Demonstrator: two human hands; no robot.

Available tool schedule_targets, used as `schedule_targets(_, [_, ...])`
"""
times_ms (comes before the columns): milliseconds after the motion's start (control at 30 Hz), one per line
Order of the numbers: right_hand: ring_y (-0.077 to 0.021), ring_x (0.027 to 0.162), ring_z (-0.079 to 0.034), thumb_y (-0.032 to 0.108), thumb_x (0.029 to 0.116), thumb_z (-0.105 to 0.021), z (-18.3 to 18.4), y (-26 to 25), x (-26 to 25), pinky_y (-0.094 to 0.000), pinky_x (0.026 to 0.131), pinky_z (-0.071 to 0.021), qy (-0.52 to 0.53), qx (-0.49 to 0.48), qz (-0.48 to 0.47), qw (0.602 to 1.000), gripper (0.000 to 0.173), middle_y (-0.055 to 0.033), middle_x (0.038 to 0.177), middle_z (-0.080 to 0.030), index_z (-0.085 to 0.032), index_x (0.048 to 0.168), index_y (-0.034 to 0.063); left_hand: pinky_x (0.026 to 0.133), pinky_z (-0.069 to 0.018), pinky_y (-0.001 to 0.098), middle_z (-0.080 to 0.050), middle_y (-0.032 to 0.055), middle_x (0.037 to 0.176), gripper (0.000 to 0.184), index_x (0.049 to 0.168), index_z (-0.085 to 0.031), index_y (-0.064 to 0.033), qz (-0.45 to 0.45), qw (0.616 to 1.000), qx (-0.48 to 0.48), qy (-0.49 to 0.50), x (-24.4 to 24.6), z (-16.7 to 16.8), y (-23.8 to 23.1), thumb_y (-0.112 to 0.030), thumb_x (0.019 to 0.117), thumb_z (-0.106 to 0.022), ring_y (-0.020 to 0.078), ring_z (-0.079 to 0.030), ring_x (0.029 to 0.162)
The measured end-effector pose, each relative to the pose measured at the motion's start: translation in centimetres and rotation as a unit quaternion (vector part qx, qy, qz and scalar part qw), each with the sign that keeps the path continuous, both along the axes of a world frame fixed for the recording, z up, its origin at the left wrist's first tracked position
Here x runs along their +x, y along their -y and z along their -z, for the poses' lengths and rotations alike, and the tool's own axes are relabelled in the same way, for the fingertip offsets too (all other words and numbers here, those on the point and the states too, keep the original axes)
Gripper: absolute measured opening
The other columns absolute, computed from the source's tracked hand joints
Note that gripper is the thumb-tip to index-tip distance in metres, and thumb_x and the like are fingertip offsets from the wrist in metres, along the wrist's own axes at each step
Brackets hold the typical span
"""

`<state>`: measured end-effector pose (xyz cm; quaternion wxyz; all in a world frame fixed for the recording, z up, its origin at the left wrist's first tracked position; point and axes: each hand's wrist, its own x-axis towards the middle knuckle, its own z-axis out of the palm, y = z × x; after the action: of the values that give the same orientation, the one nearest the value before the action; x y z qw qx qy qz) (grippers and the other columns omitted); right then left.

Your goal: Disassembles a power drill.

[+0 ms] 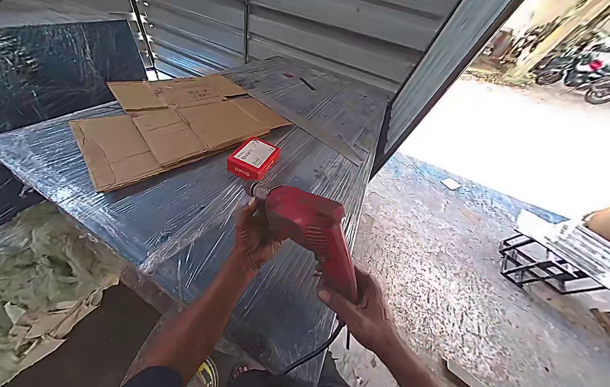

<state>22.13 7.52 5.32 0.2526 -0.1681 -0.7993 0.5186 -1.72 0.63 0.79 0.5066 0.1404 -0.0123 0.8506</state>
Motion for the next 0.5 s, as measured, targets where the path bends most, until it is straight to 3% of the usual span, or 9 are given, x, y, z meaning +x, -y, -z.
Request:
schedule_targets(67, [-0.0042, 0.068, -0.064, 0.044, 0.0908, -0.075, 1.4, 0.2, 0.2, -0.0196, 0.060, -0.0524, -0.085, -0.220, -0.063, 0.970, 0.045, -0.0050, 0.094, -0.075, -0.070, 0.115, 0.0059, 0.092, -0.0582, 0.0536, -0.068, 0.0195, 0.121, 0.058, 0.128, -0.064, -0.0093, -0.043, 0.998, 0.038, -0.015, 0.6, -0.5, -0.9, -0.034, 0.0792, -0.085, 0.0335, -0.069, 0.110])
schedule_targets(100, [-0.0046, 0.064, -0.062, 0.042, 0.0926, -0.074, 2.2, 0.2, 0.3, -0.0189, 0.055, -0.0500, -0.105, -0.294, -0.082, 0.947, 0.046, -0.0086, 0.095, -0.074, -0.069, 0.118, 0.0042, 0.093, -0.0582, 0.0528, -0.069, 0.0193, 0.121, 0.055, 0.127, -0.065, -0.0084, -0.073, 0.996, 0.026, -0.033, 0.8, -0.6, -1.0, -0.030, 0.0805, -0.084, 0.0324, -0.069, 0.110])
schedule_targets(133, [-0.0056, 0.065, -0.063, 0.045, 0.0943, -0.071, 2.9, 0.1, 0.5, -0.0196, 0.056, -0.0507, -0.093, -0.304, -0.086, 0.944, 0.048, -0.0094, 0.097, -0.074, -0.068, 0.119, 0.0042, 0.090, -0.0596, 0.0518, -0.071, 0.0191, 0.115, 0.052, 0.123, -0.065, -0.0077, -0.104, 0.994, -0.013, -0.041, 1.2, -0.8, -0.9, -0.029, 0.0802, -0.085, 0.0314, -0.071, 0.106])
schedule_targets(200, [-0.0074, 0.075, -0.068, 0.060, 0.0964, -0.061, 3.9, -0.4, 1.3, -0.0248, 0.065, -0.0564, -0.012, -0.159, -0.040, 0.986, 0.059, -0.0038, 0.097, -0.076, -0.068, 0.121, 0.0068, 0.085, -0.0613, 0.0504, -0.071, 0.0198, 0.106, 0.044, 0.116, -0.064, -0.0040, -0.137, 0.985, -0.097, -0.037, 1.8, -0.9, -0.5, -0.025, 0.0818, -0.081, 0.0307, -0.073, 0.098])
schedule_targets(267, [-0.0037, 0.075, -0.067, 0.069, 0.0975, -0.050, 4.6, -1.0, 2.1, -0.0276, 0.067, -0.0589, 0.036, 0.065, 0.064, 0.995, 0.065, 0.0042, 0.093, -0.071, -0.065, 0.120, 0.0102, 0.079, -0.0622, 0.0479, -0.071, 0.0187, 0.098, 0.028, 0.111, -0.062, -0.0031, -0.156, 0.970, -0.184, -0.041, 2.1, -0.9, -0.1, -0.022, 0.0901, -0.065, 0.0285, -0.073, 0.090])
schedule_targets(333, [0.0001, 0.061, -0.052, 0.058, 0.0967, -0.061, 4.8, -1.6, 2.8, -0.0200, 0.053, -0.0472, 0.004, 0.214, 0.161, 0.963, 0.051, 0.0052, 0.090, -0.066, -0.065, 0.115, 0.0109, 0.078, -0.0620, 0.0459, -0.071, 0.0174, 0.097, 0.024, 0.111, -0.060, -0.0033, -0.169, 0.949, -0.259, -0.055, 2.5, -0.6, 0.3, -0.020, 0.0993, -0.049, 0.0267, -0.072, 0.089])
schedule_targets(367, [0.0021, 0.059, -0.049, 0.052, 0.0937, -0.070, 4.3, -2.0, 2.9, -0.0163, 0.050, -0.0428, -0.017, 0.262, 0.189, 0.946, 0.042, 0.0053, 0.089, -0.066, -0.070, 0.112, 0.0137, 0.079, -0.0615, 0.0465, -0.070, 0.0174, 0.098, 0.024, 0.113, -0.059, -0.0031, -0.173, 0.942, -0.281, -0.054, 2.6, -0.4, 0.4, -0.019, 0.1009, -0.047, 0.0270, -0.072, 0.090])
schedule_targets(433, [-0.0001, 0.061, -0.053, 0.047, 0.0915, -0.074, 3.1, -2.5, 3.0, -0.0186, 0.051, -0.0429, -0.004, 0.338, 0.198, 0.920, 0.032, 0.0035, 0.093, -0.071, -0.077, 0.109, 0.0202, 0.079, -0.0613, 0.0467, -0.070, 0.0173, 0.097, 0.024, 0.113, -0.059, -0.0031, -0.177, 0.937, -0.296, -0.050, 2.8, 0.3, 0.5, -0.019, 0.0992, -0.048, 0.0270, -0.072, 0.089])
schedule_targets(500, [-0.0045, 0.061, -0.056, 0.050, 0.0917, -0.073, 2.1, -2.6, 2.6, -0.0243, 0.051, -0.0450, 0.041, 0.383, 0.185, 0.904, 0.030, 0.0033, 0.094, -0.072, -0.078, 0.107, 0.0246, 0.080, -0.0608, 0.0475, -0.070, 0.0176, 0.098, 0.026, 0.114, -0.060, -0.0029, -0.172, 0.940, -0.291, -0.049, 3.0, 0.5, 0.6, -0.020, 0.0988, -0.048, 0.0275, -0.071, 0.090])
